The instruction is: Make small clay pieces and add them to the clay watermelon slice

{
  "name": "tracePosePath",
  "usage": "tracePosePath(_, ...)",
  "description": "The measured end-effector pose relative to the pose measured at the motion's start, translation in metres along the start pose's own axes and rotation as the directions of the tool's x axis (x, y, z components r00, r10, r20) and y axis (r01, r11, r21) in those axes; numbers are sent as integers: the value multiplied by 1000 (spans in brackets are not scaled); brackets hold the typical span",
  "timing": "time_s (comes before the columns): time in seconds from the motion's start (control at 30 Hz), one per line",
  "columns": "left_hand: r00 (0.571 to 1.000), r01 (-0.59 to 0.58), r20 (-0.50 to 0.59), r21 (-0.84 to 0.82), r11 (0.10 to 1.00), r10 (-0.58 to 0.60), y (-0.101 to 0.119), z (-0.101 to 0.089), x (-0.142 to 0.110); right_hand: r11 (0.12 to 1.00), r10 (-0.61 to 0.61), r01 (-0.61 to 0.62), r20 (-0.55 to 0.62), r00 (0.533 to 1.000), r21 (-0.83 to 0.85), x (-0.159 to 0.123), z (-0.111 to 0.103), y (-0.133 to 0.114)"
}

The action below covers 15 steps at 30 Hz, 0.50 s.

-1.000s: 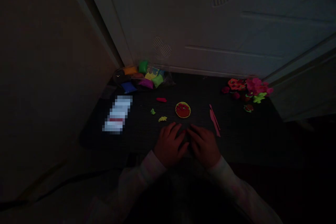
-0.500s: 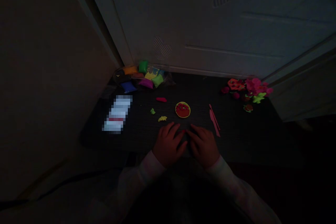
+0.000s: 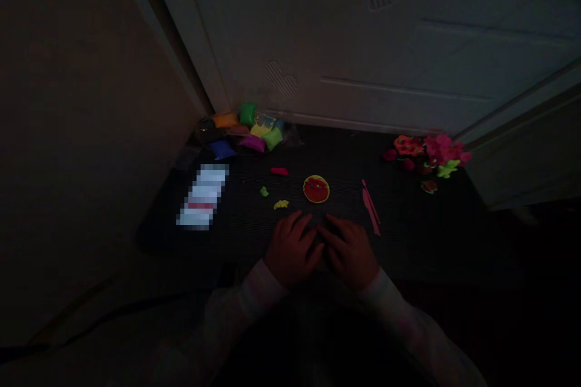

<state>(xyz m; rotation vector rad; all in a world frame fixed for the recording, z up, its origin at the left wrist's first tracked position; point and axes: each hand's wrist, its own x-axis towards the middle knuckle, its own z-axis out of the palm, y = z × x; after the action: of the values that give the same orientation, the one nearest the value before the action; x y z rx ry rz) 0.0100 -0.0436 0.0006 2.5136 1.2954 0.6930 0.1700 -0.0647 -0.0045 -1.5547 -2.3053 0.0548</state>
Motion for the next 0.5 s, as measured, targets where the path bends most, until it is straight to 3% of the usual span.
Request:
tracePosePath(0.2,1000,-4,2,0,1000,4,0,0,0,999,26,-23,-59,998,45,-2,3,3)
tracePosePath(0.5,999,-2,-43,7,1000,2,-1,-2,-3,999,27,-27,-1,1000,18,-1,1,1)
